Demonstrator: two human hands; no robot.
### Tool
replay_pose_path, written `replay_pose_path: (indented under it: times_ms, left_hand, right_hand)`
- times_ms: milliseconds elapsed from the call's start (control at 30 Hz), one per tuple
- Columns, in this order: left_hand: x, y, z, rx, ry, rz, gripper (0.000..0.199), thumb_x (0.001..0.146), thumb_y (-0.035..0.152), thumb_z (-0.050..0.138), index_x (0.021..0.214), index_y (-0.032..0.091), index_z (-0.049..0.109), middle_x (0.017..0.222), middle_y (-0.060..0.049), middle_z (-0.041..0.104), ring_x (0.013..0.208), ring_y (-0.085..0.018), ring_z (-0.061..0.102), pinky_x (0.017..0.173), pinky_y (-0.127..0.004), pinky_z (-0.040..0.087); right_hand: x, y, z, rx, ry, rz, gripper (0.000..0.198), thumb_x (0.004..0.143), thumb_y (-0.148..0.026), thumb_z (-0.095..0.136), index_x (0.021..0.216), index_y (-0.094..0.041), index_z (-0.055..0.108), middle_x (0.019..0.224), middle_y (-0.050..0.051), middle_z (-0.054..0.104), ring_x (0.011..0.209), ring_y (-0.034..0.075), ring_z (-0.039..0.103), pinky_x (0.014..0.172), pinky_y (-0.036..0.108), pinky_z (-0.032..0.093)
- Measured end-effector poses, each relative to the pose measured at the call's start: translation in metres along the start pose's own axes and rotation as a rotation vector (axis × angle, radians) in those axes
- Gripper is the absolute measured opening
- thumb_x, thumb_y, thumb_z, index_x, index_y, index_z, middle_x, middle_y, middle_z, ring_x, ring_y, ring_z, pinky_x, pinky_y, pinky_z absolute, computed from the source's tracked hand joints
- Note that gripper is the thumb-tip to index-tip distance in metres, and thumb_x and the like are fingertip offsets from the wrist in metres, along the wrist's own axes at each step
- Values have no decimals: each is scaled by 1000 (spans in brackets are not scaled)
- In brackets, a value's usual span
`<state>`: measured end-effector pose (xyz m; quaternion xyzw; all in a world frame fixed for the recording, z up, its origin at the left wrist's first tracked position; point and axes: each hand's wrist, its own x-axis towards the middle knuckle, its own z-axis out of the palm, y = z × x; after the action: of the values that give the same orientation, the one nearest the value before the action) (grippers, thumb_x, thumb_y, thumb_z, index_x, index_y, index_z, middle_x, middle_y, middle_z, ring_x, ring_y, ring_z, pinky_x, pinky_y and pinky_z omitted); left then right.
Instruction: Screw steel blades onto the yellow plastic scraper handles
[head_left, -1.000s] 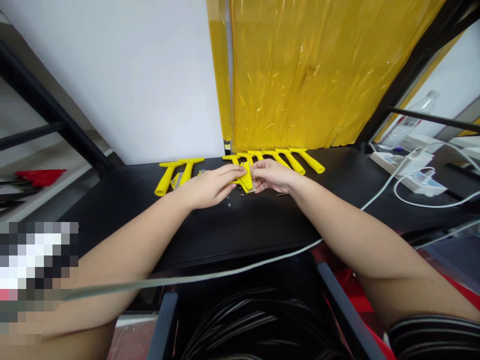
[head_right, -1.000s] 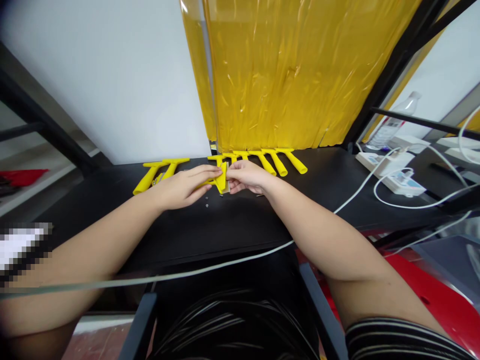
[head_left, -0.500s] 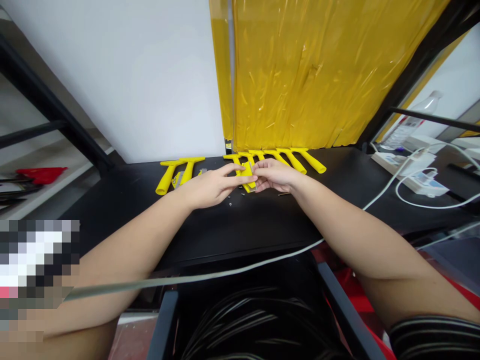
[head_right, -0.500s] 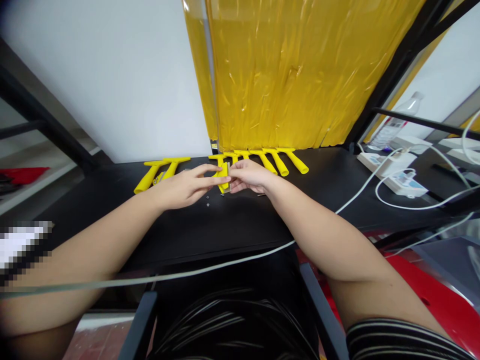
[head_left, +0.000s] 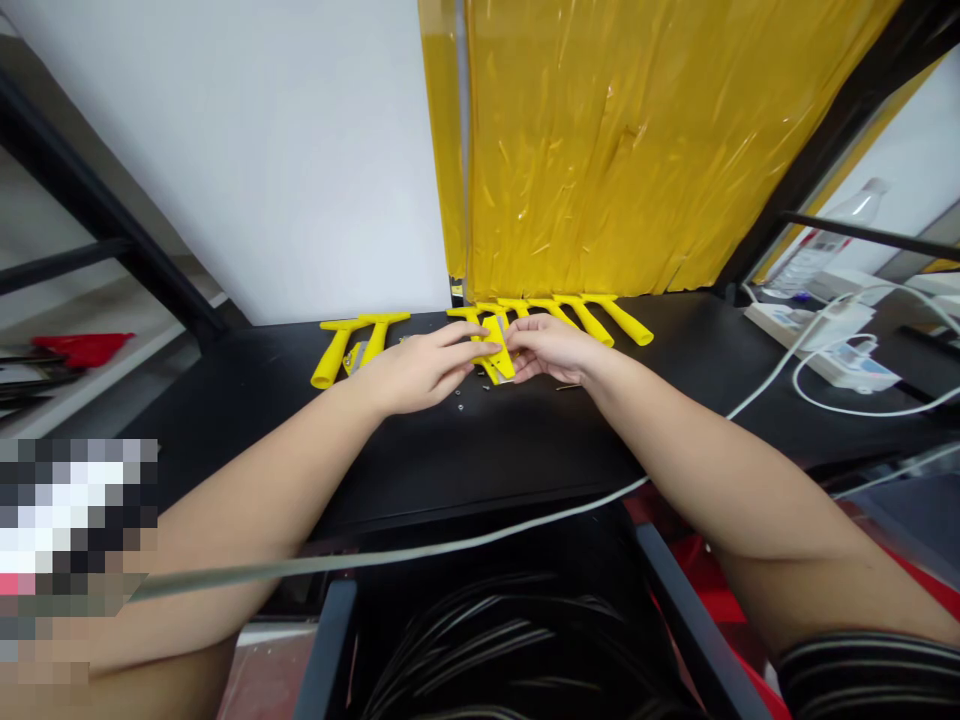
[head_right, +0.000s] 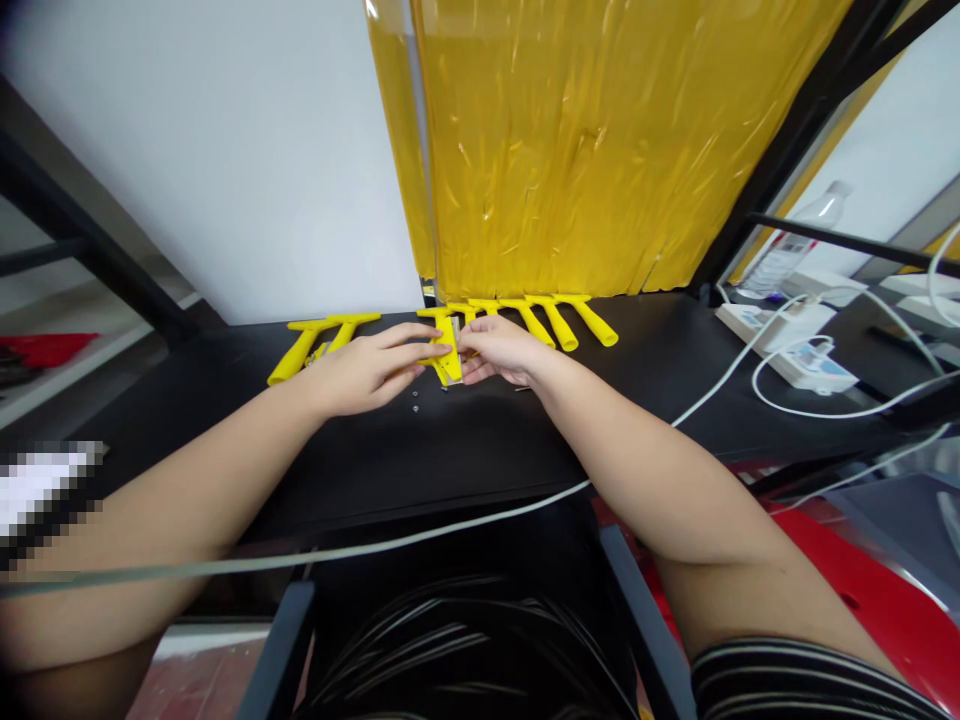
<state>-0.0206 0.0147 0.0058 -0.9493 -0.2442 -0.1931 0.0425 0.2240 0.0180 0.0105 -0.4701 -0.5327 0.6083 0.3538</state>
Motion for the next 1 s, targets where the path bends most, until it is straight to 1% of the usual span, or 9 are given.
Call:
replay_pose_path:
  times_ms: [67, 200, 433, 500, 567, 633, 800, 900, 1000]
  left_hand:
    - [0, 1, -1, 1, 14, 13, 44, 106, 21, 48, 148, 27, 62, 155, -12, 57, 130, -27, 66, 105, -46, 59]
    - [0, 2, -4, 31, 26, 20, 42, 105, 21, 50, 145, 25, 63, 154, -11, 59, 130, -27, 67, 104, -44, 60]
    - [0, -1, -2, 16, 38, 72, 42, 103, 18, 51, 143, 22, 64, 151, -12, 61, 130, -25, 67, 107, -43, 60]
    - [0, -1, -1, -2, 34, 71, 42, 103, 17, 51, 142, 23, 64, 150, -12, 62, 131, -25, 67, 108, -44, 60]
    - [0, -1, 0, -9, 35, 60, 42, 102, 16, 51, 142, 22, 64, 150, -13, 62, 131, -26, 67, 109, -45, 59]
    - [0, -1, 0, 3, 45, 47, 41, 102, 16, 51, 141, 20, 65, 150, -14, 62, 131, -26, 67, 109, -46, 59]
    - [0, 0, -2, 47, 81, 30, 41, 102, 17, 53, 140, 18, 65, 151, -14, 62, 133, -26, 66, 113, -45, 57]
    - [0, 0, -3, 58, 94, 29, 41, 102, 17, 52, 141, 18, 64, 151, -13, 62, 134, -25, 65, 114, -43, 57]
    - [0, 0, -3, 69, 93, 27, 41, 103, 18, 51, 142, 19, 63, 150, -11, 62, 134, -24, 66, 113, -41, 57]
  right_hand:
    - [-1, -1, 0, -11, -6, -3, 18, 93, -5, 63, 79, -17, 62, 63, 2, 71, 52, 12, 69, 53, 21, 62]
    - [-1, 0, -1, -6, -4, -17, 19, 92, -6, 64, 78, -17, 61, 62, 1, 70, 52, 12, 70, 53, 21, 62]
    - [2, 3, -4, 2, -38, -13, 15, 91, -6, 65, 86, -18, 60, 67, 1, 72, 57, 13, 72, 58, 23, 65]
    - [2, 5, -4, 0, -32, -60, 20, 89, -5, 67, 95, -20, 57, 68, -1, 72, 57, 13, 72, 59, 24, 66]
    - [2, 7, -4, 3, -18, -154, 33, 86, -3, 70, 104, -23, 50, 67, -6, 70, 55, 13, 70, 59, 26, 66]
    - [2, 8, -3, -14, -14, -250, 40, 84, -3, 71, 106, -26, 47, 66, -10, 67, 54, 12, 69, 59, 25, 65]
    - [4, 9, 0, -113, 8, -335, 21, 87, -6, 73, 89, -20, 58, 68, -5, 66, 57, 9, 68, 59, 19, 63]
    - [5, 7, 2, -118, 68, -326, 14, 90, -7, 70, 86, -18, 63, 67, -2, 67, 56, 9, 67, 58, 20, 62]
    - [4, 5, 2, -106, 85, -298, 12, 93, -8, 69, 85, -17, 65, 65, -1, 68, 56, 10, 67, 57, 21, 62]
